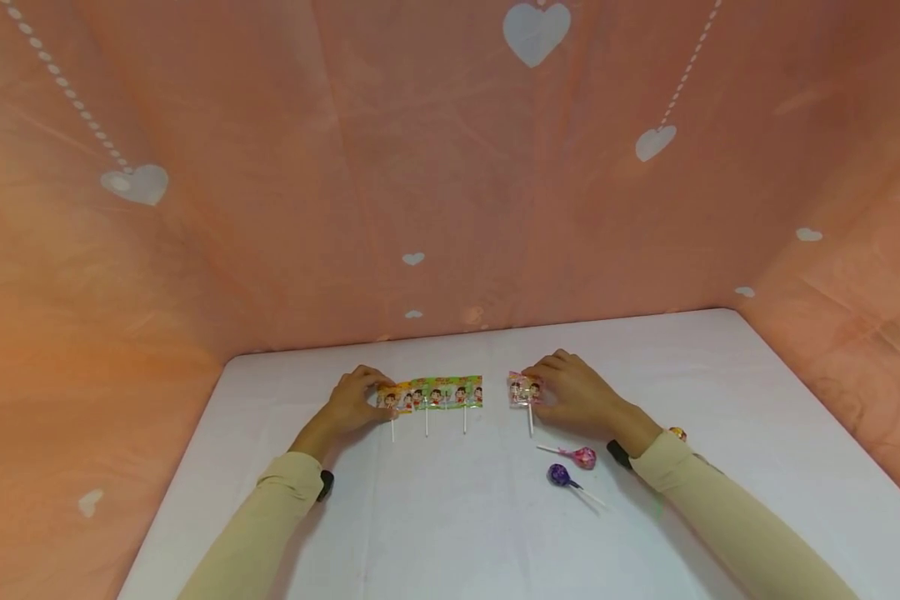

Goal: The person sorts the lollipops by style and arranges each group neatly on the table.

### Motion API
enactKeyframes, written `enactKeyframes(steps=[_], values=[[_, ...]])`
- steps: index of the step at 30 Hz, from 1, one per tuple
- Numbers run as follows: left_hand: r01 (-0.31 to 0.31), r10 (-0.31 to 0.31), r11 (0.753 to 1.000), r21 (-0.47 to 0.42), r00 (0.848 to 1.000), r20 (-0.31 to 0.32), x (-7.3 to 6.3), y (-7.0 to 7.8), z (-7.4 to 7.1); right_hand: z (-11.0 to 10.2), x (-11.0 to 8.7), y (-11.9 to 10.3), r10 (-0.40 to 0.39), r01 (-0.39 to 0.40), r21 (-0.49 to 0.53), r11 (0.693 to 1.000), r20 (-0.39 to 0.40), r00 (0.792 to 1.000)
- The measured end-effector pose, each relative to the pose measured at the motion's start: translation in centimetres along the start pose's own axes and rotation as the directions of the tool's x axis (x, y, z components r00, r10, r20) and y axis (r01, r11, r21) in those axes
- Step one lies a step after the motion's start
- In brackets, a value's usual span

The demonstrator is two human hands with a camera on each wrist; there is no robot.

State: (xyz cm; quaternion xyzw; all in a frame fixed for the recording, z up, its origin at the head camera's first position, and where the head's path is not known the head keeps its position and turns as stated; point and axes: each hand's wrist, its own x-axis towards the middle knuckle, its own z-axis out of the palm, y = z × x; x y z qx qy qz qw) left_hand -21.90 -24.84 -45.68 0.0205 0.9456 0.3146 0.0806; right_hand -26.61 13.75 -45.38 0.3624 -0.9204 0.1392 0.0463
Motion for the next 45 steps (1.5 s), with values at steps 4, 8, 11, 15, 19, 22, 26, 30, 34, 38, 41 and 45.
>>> enactKeyframes(steps=[4, 8, 11, 15, 19, 22, 26, 30, 34, 38, 41, 45], values=[[0.006, -0.006, 1.0, -0.008, 1.0, 0.001, -0.1, -0.1, 0.0, 0.2, 0.4, -0.3, -0.007, 0.007, 0.007, 1.0, 0.013, 1.0], [-0.008, 0.008, 1.0, -0.013, 1.0, -0.002, -0.2, 0.0, -0.1, 0.5, 0.8, -0.6, -0.013, 0.013, 0.0, 1.0, 0.023, 1.0], [-0.027, 0.027, 1.0, -0.01, 1.0, -0.005, -0.2, 0.0, -0.2, 0.6, 1.1, -0.7, -0.014, 0.014, 0.0, 1.0, 0.03, 0.999], [-0.034, 0.033, 0.999, -0.003, 0.999, -0.005, -0.2, -0.1, -0.1, 0.8, 1.6, -0.8, -0.022, 0.022, 0.007, 1.0, 0.047, 0.999], [-0.037, 0.037, 0.999, -0.002, 0.999, -0.006, -0.2, -0.1, 0.0, 1.0, 2.0, -0.8, -0.036, 0.035, 0.017, 0.999, 0.065, 0.997], [-0.037, 0.037, 0.999, -0.006, 0.999, -0.006, -0.2, -0.1, 0.0, 1.0, 2.2, -0.8, -0.045, 0.043, 0.027, 0.999, 0.083, 0.996], [-0.028, 0.027, 1.0, -0.009, 1.0, -0.005, -0.2, 0.0, -0.1, 1.0, 2.5, -1.0, -0.056, 0.051, 0.046, 0.998, 0.102, 0.993], [-0.013, 0.013, 1.0, -0.015, 1.0, -0.005, -0.2, 0.1, -0.2, 1.1, 2.7, -1.1, -0.059, 0.054, 0.047, 0.997, 0.119, 0.991], [-0.019, 0.019, 1.0, -0.014, 1.0, -0.009, -0.2, 0.0, -0.2, 1.1, 2.7, -1.2, -0.065, 0.06, 0.048, 0.997, 0.126, 0.99], [-0.023, 0.023, 1.0, -0.007, 1.0, -0.01, -0.2, 0.0, -0.2, 1.1, 2.8, -1.4, -0.089, 0.082, 0.061, 0.995, 0.123, 0.988], [-0.021, 0.021, 1.0, -0.007, 1.0, -0.009, -0.2, 0.1, -0.1, 1.2, 2.9, -1.4, -0.104, 0.097, 0.057, 0.994, 0.127, 0.987], [-0.017, 0.017, 1.0, -0.007, 1.0, -0.007, -0.1, 0.0, -0.1, 1.3, 2.9, -1.2, -0.102, 0.095, 0.058, 0.994, 0.14, 0.985]])
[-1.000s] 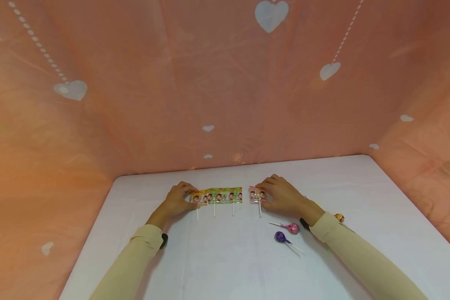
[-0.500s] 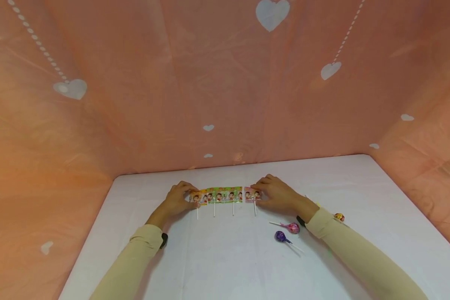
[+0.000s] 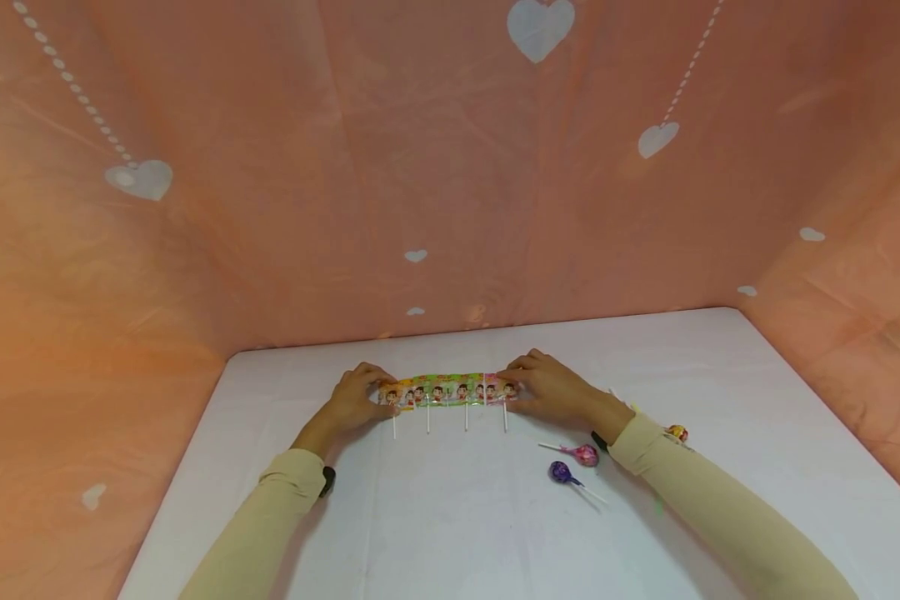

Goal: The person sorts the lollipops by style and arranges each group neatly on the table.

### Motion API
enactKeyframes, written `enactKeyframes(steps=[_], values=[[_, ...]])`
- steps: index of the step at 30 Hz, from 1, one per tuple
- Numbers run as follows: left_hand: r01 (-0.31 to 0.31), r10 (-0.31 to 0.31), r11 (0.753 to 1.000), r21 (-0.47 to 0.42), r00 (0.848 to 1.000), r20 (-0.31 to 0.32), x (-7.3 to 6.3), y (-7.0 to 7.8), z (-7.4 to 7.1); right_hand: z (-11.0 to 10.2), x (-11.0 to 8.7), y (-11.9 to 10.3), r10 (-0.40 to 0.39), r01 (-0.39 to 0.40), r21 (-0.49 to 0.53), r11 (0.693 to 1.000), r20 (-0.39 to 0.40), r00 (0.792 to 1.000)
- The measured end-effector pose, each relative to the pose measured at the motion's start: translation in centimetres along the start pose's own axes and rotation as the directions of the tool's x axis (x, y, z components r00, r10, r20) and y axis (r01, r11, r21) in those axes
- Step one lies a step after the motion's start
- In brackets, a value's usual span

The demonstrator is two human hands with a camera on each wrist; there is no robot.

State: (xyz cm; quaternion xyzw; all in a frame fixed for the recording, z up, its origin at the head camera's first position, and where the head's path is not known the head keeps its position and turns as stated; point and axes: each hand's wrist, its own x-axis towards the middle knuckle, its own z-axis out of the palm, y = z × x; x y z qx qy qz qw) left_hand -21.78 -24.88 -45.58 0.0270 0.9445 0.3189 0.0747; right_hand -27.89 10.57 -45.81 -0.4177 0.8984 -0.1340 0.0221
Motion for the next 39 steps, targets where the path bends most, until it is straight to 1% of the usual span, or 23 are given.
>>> enactKeyframes(steps=[9, 15, 19, 22, 26, 28, 34, 36, 39], values=[[-0.002, 0.002, 1.0, 0.018, 1.0, 0.004, 0.3, -0.1, 0.0, 0.2, 0.1, 0.3, -0.009, 0.009, 0.004, 1.0, 0.022, 1.0], [-0.006, 0.006, 0.999, 0.033, 1.0, 0.025, 0.3, 0.1, -0.1, 0.1, 0.0, 0.4, 0.018, -0.018, 0.002, 1.0, 0.038, 0.999], [0.006, -0.008, 0.999, 0.039, 0.999, 0.042, 0.5, 0.3, -0.4, 0.0, 0.0, 0.2, 0.017, -0.018, 0.014, 1.0, 0.031, 0.999], [0.007, -0.01, 0.999, 0.043, 0.999, 0.053, 0.6, 0.3, -0.4, 0.0, 0.0, 0.2, 0.032, -0.032, 0.012, 0.999, 0.028, 0.999], [0.014, -0.016, 0.999, 0.033, 0.998, 0.061, 0.6, 0.5, -0.4, -0.2, -0.2, 0.4, 0.058, -0.059, 0.01, 0.998, 0.002, 0.998], [0.012, -0.014, 0.999, 0.033, 0.998, 0.063, 0.6, 0.6, -0.4, -0.4, -0.5, 0.6, 0.055, -0.055, 0.008, 0.998, -0.022, 0.998], [0.01, -0.012, 0.999, 0.035, 0.998, 0.057, 0.5, 0.7, -0.4, -1.0, -1.4, 1.1, 0.01, -0.01, 0.007, 1.0, -0.111, 0.994], [0.017, -0.018, 0.999, 0.032, 0.998, 0.054, 0.5, 0.7, -0.4, -1.2, -1.8, 1.2, -0.002, 0.003, 0.006, 1.0, -0.125, 0.992], [0.018, -0.02, 0.999, 0.035, 0.999, 0.05, 0.4, 0.7, -0.5, -1.5, -2.4, 1.4, 0.002, -0.002, -0.001, 1.0, -0.12, 0.993]])
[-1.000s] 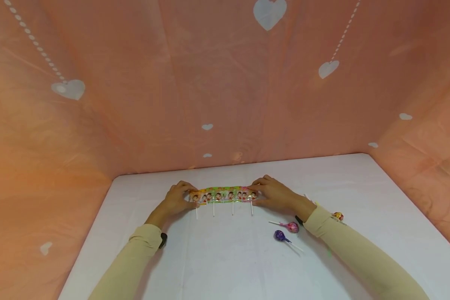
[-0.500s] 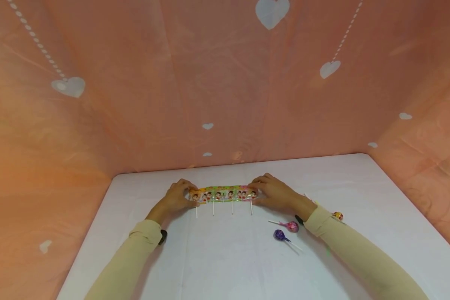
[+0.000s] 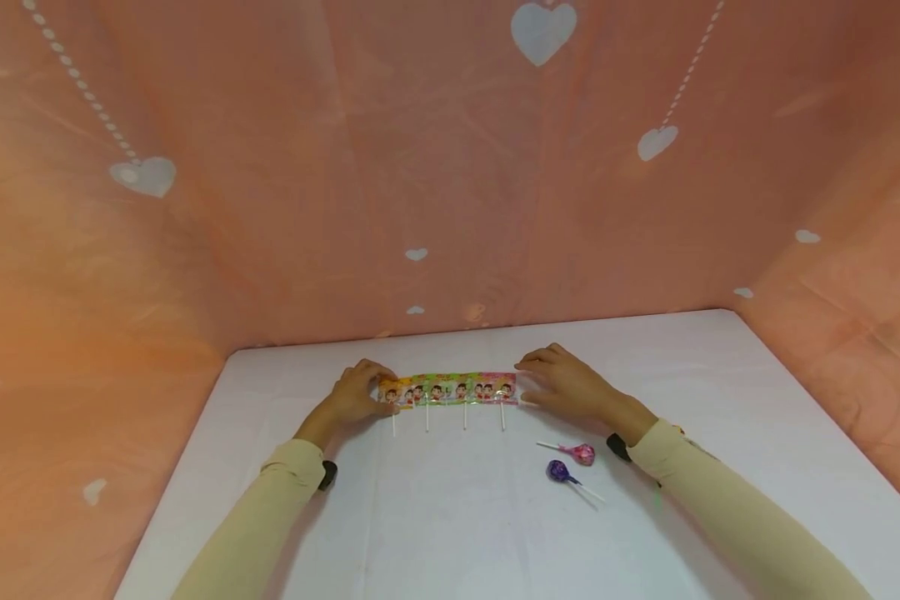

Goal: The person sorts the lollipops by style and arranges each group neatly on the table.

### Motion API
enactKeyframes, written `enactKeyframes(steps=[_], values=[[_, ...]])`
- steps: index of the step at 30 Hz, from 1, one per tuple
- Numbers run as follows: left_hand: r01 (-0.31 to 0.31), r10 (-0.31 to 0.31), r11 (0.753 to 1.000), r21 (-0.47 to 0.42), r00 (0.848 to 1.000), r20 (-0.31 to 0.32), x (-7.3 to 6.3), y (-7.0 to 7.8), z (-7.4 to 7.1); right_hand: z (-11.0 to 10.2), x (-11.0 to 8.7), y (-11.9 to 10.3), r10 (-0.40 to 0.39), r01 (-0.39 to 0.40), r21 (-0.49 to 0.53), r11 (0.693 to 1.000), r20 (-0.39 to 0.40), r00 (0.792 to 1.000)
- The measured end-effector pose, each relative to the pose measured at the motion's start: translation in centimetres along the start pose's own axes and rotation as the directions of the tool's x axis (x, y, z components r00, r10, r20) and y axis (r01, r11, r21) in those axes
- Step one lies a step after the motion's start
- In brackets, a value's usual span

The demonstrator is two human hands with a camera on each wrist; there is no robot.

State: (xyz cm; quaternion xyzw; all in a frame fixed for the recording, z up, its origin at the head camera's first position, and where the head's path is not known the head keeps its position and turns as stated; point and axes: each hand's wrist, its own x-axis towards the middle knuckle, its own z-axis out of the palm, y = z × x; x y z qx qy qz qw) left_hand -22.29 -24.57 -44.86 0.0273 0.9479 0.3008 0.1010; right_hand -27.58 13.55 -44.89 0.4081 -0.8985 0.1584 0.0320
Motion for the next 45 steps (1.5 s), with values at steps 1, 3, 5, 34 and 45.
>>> enactKeyframes(steps=[1, 3, 5, 34, 45], values=[[-0.001, 0.001, 1.0, 0.002, 1.0, 0.0, 0.0, 0.0, 0.0, -0.2, -0.2, 0.0, 0.004, -0.004, 0.004, 1.0, 0.002, 1.0], [-0.006, 0.006, 1.0, 0.003, 1.0, 0.0, -0.1, -0.1, 0.0, -0.6, -0.7, 0.0, 0.018, -0.018, 0.015, 1.0, -0.003, 1.0], [-0.015, 0.015, 1.0, 0.001, 1.0, 0.001, -0.1, -0.1, -0.1, -1.2, -1.2, -0.1, 0.029, -0.028, 0.036, 0.999, -0.017, 0.999], [-0.397, 0.392, 0.916, -0.056, 0.916, -0.088, -1.5, 11.0, 6.7, -4.0, -12.7, 4.3, 0.231, -0.234, -0.042, 0.971, -0.072, 0.97], [-0.578, 0.567, 0.816, 0.033, 0.809, 0.154, -0.2, 16.5, 12.4, -3.2, -14.0, 4.2, 0.286, -0.288, -0.008, 0.958, -0.07, 0.956]])
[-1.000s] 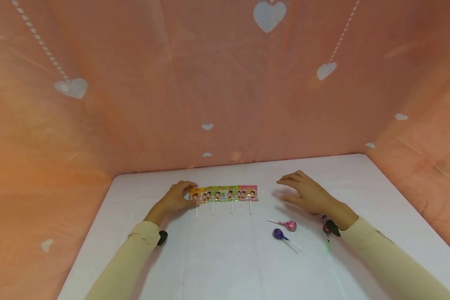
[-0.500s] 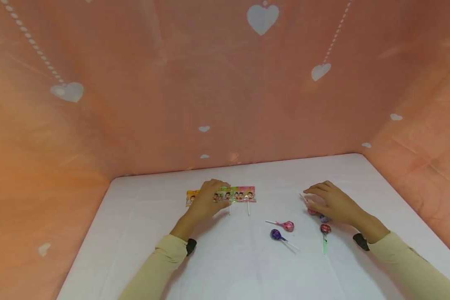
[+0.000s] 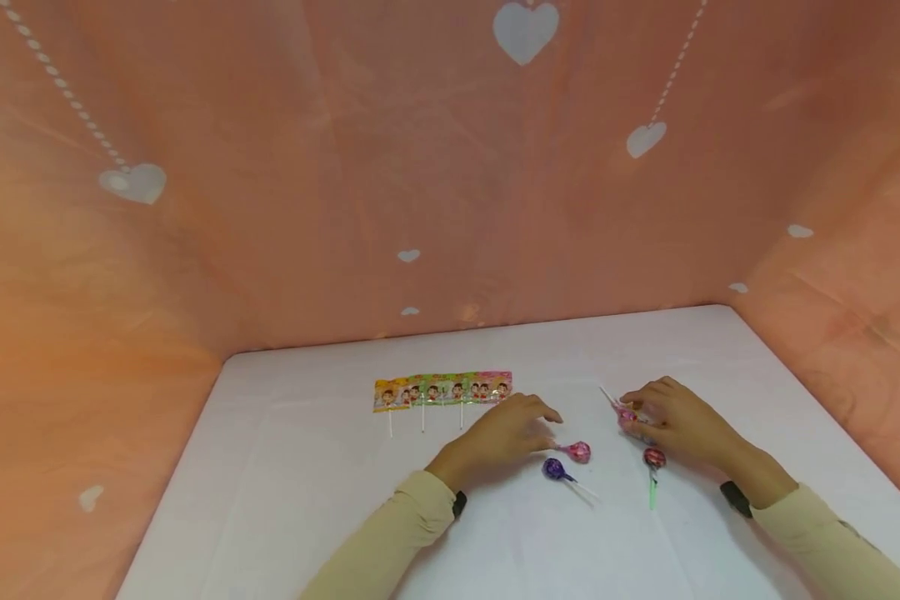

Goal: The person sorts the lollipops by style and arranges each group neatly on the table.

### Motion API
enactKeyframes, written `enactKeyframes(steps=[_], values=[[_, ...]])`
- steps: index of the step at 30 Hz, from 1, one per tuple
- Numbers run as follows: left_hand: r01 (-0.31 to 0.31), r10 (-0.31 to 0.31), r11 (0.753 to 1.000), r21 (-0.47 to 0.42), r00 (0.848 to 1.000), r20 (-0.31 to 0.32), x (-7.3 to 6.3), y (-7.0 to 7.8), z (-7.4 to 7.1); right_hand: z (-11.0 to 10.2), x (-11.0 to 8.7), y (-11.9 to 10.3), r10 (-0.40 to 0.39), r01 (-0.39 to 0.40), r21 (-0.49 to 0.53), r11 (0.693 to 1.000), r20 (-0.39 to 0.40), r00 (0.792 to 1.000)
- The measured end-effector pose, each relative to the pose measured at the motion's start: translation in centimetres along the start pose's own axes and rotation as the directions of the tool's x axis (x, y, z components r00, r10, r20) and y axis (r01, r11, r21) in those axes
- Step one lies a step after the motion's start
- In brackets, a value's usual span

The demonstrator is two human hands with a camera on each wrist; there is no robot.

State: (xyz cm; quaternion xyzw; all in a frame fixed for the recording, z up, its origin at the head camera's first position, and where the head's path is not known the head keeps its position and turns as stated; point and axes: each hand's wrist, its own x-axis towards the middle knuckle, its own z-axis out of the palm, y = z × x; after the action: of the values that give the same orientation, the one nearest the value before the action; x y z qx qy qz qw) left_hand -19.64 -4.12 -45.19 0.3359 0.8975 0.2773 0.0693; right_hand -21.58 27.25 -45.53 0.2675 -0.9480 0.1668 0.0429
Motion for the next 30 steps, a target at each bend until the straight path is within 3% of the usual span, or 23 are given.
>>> enactKeyframes(steps=[6, 11, 18, 25, 30], values=[[-0.099, 0.091, 0.993, 0.07, 0.989, 0.118, 2.0, 1.6, 1.3, 0.4, -0.6, -0.1, 0.009, -0.009, 0.002, 1.0, 0.022, 1.0], [-0.103, 0.087, 0.991, 0.088, 0.983, 0.164, 2.6, 2.1, 1.3, 0.6, -0.7, 0.0, -0.048, 0.048, -0.013, 0.999, -0.012, 0.999], [-0.06, 0.051, 0.997, 0.044, 0.984, 0.171, 3.1, 2.3, 1.1, 0.7, -0.6, 0.1, -0.075, 0.075, 0.026, 0.997, -0.025, 0.997], [-0.039, 0.025, 0.997, 0.072, 0.983, 0.184, 3.4, 2.3, 1.3, 0.7, -0.2, -0.1, -0.108, 0.109, 0.033, 0.994, -0.037, 0.994], [0.017, -0.021, 0.999, 0.036, 0.993, 0.12, 3.1, 1.6, 1.3, 0.6, -0.5, -0.3, -0.014, 0.013, 0.088, 0.996, 0.006, 1.0]])
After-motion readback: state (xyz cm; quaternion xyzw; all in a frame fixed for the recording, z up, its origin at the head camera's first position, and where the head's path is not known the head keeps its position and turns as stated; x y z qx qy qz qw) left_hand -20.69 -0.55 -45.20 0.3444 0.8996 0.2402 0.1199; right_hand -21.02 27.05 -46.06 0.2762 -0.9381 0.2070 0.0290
